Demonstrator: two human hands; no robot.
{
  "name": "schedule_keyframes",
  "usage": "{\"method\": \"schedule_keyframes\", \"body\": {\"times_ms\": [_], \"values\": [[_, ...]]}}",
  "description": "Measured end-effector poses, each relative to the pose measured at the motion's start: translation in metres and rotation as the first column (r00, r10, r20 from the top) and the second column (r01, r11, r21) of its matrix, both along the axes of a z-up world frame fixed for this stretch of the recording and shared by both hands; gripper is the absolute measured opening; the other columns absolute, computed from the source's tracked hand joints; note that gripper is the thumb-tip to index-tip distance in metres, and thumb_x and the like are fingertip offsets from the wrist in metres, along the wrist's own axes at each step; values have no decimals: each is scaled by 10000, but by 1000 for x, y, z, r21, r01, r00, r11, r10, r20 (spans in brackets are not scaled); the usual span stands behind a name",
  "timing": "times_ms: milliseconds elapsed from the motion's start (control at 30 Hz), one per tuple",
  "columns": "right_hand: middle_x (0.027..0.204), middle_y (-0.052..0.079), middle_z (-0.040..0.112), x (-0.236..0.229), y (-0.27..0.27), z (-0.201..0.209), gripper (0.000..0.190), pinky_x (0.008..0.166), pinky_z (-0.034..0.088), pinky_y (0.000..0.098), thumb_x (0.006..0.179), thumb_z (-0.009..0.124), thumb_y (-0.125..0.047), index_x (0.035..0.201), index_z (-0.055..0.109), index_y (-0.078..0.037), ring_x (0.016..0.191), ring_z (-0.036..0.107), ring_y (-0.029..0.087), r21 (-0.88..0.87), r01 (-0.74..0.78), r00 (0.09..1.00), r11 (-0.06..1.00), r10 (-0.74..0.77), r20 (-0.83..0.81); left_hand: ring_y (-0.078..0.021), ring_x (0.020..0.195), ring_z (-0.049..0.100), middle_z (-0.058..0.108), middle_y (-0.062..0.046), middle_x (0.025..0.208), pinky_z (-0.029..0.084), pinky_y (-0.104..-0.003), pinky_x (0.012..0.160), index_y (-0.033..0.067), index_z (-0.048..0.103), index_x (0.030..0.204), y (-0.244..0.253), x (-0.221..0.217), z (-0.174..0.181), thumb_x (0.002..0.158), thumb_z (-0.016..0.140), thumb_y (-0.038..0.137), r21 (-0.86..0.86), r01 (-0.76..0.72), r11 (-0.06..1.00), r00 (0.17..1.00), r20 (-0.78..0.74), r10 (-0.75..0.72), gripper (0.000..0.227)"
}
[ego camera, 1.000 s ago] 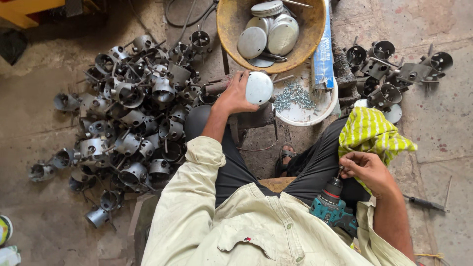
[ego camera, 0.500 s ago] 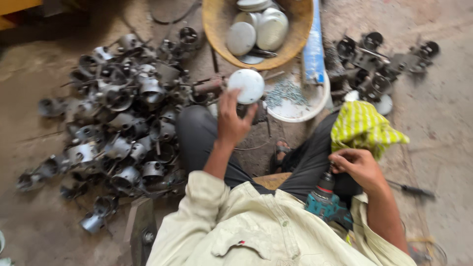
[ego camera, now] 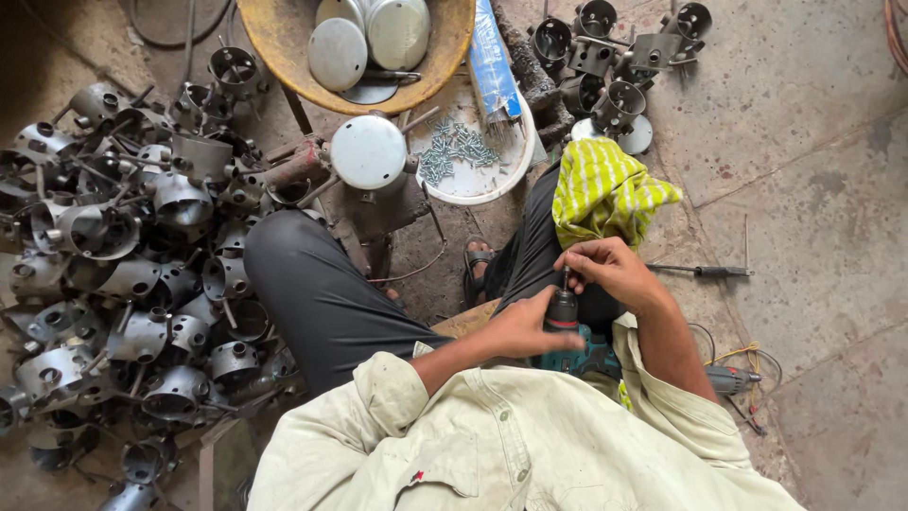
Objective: The person sits on the floor in a workshop, assembling metal components. They wipe a white circular metal cover with a cloth, place it on a metal cylinder, and use a cordless drill to fasten it with screws. The person repeats this process for multiple units, handling parts from a nearby pile and a yellow basin.
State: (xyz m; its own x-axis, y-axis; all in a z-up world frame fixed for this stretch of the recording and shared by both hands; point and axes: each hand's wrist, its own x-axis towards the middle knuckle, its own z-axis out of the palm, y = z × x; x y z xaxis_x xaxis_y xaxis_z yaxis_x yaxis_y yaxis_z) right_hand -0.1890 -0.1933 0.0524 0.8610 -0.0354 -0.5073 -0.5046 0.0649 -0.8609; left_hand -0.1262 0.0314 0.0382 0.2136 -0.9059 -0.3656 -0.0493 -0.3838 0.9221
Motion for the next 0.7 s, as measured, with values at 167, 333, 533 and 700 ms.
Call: {"method": "schedule_keyframes", "body": {"times_ms": [167, 333, 533, 700], "values": [[844, 34, 686, -6, -2, 11, 289, 692, 523, 269, 1013, 660, -217, 1015, 770, 50, 756, 622, 101, -20, -77, 996, 997, 78, 46, -331, 1055, 742, 733, -232, 1109, 561, -420, 923, -12, 422, 1398, 2, -8, 11, 692, 859, 532, -91, -147, 985, 989, -30, 145, 992], [1269, 79, 647, -12, 12, 32, 415, 854, 559, 302, 1028, 592, -271, 1310, 632, 31, 1014, 680, 150, -125, -25, 976, 992, 51, 209, -271, 1039, 749, 775, -163, 1090, 550, -396, 919, 75, 468, 1355, 15, 22, 41, 689, 888, 471, -199, -312, 929, 943, 53, 328, 882], [1360, 228, 571, -13, 64, 93, 1391, 990, 480, 419, 505, 956, -414, 1605, 250, 60, 1171, 599, 353, -693, -180, 785, 699, 526, 327, -273, 1067, 767, 782, -144, 1102, 534, -375, 970, 94, 421, 1407, 46, 76, 100, 744, 862, 478, -331, -500, 800, 853, -30, 521, 884], [1218, 233, 633, 4, 120, 69, 1032, 980, 506, 459, 721, 800, -171, 1569, 259, 65, 1107, 623, 372, -871, 55, 934, 488, 282, 217, -411, 906, 725, 715, -200, 1080, 572, -476, 833, 66, 327, 1412, 44, 73, 145, 775, 815, 495, -249, -563, 788, 693, 378, 614, 911]]}}
